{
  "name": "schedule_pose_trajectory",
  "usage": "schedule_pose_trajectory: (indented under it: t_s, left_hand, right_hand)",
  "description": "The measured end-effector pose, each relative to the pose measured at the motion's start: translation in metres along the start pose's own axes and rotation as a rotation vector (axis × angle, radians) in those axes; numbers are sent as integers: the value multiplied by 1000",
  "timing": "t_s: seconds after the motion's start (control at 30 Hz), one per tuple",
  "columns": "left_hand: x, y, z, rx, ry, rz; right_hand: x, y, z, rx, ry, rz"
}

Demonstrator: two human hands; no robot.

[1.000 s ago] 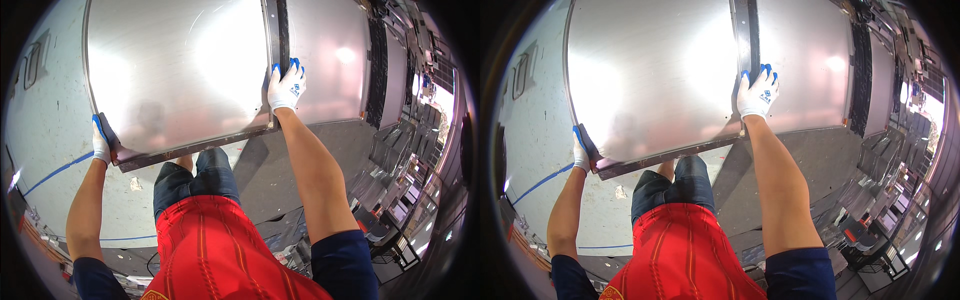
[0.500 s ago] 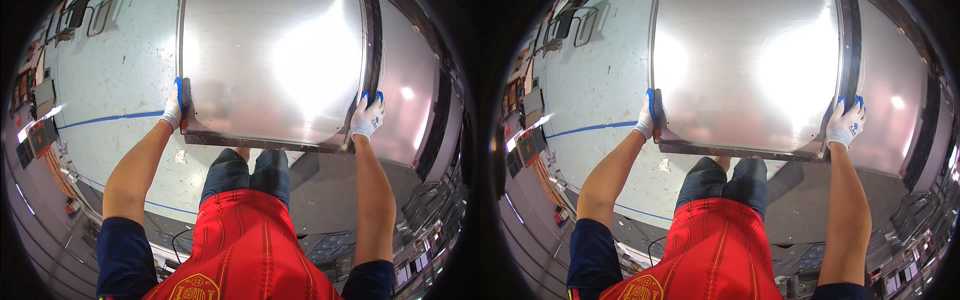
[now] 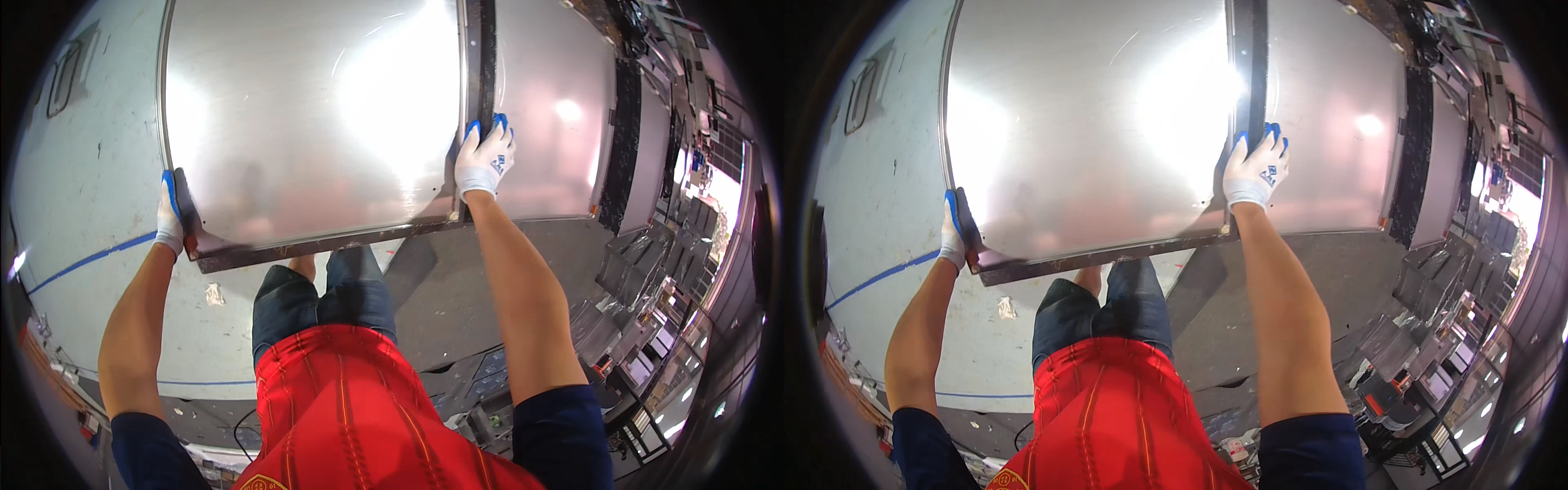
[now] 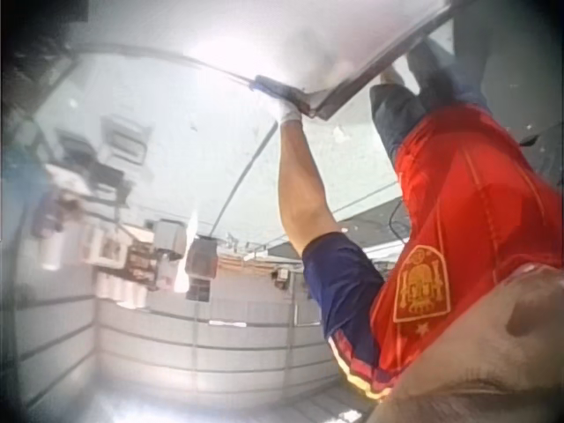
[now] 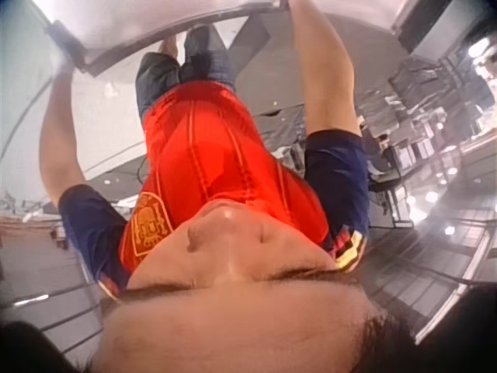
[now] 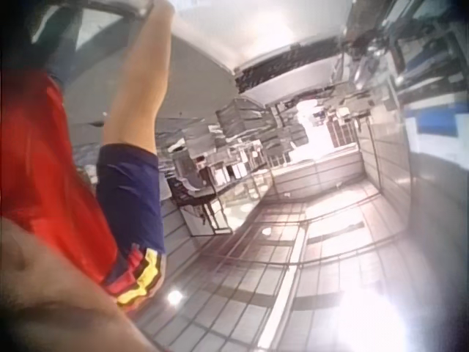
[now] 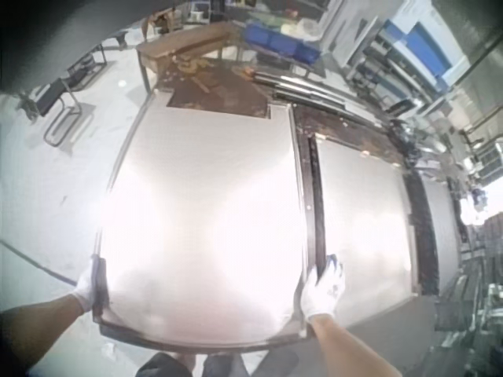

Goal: The person places a large metal panel on a workbench, then uses a caulking gun to apply sealant along the edges. They insert small spacers between panels and press the panels together to join them. The person repeats this process on multiple edges of the panels.

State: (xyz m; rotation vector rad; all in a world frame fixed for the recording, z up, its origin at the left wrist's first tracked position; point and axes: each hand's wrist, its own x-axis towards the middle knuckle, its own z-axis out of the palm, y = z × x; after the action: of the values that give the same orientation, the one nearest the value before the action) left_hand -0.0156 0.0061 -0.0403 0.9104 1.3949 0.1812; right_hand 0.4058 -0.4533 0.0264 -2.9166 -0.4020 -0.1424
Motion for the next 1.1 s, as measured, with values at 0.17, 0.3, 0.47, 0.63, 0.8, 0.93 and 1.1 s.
schedule_pose_trajectory:
  t_s: [0.17, 0.3, 0.47, 0.63, 0.8, 0.93, 1.1]
  left_hand:
    - [24, -15, -25, 31, -115, 110]
    - [16, -9, -20, 326, 103, 111]
    - [-17, 14, 11, 842, 483, 139]
    - [-42, 27, 35, 1075, 473, 335]
    - [-43, 31, 42, 1155, 529, 291]
    - [-41, 7, 33, 1085, 496, 218]
    - [-74, -67, 5, 922, 517, 365]
  right_hand:
    - [2, -3, -8, 61, 17, -34]
    - [5, -6, -11, 34, -32, 41]
    - [6, -4, -8, 9, -36, 44]
    - [5, -5, -11, 29, -44, 70]
    - [5, -8, -19, 38, -26, 75]
    - [7, -7, -23, 53, -156, 130]
    - [-8, 10, -32, 243, -159, 30]
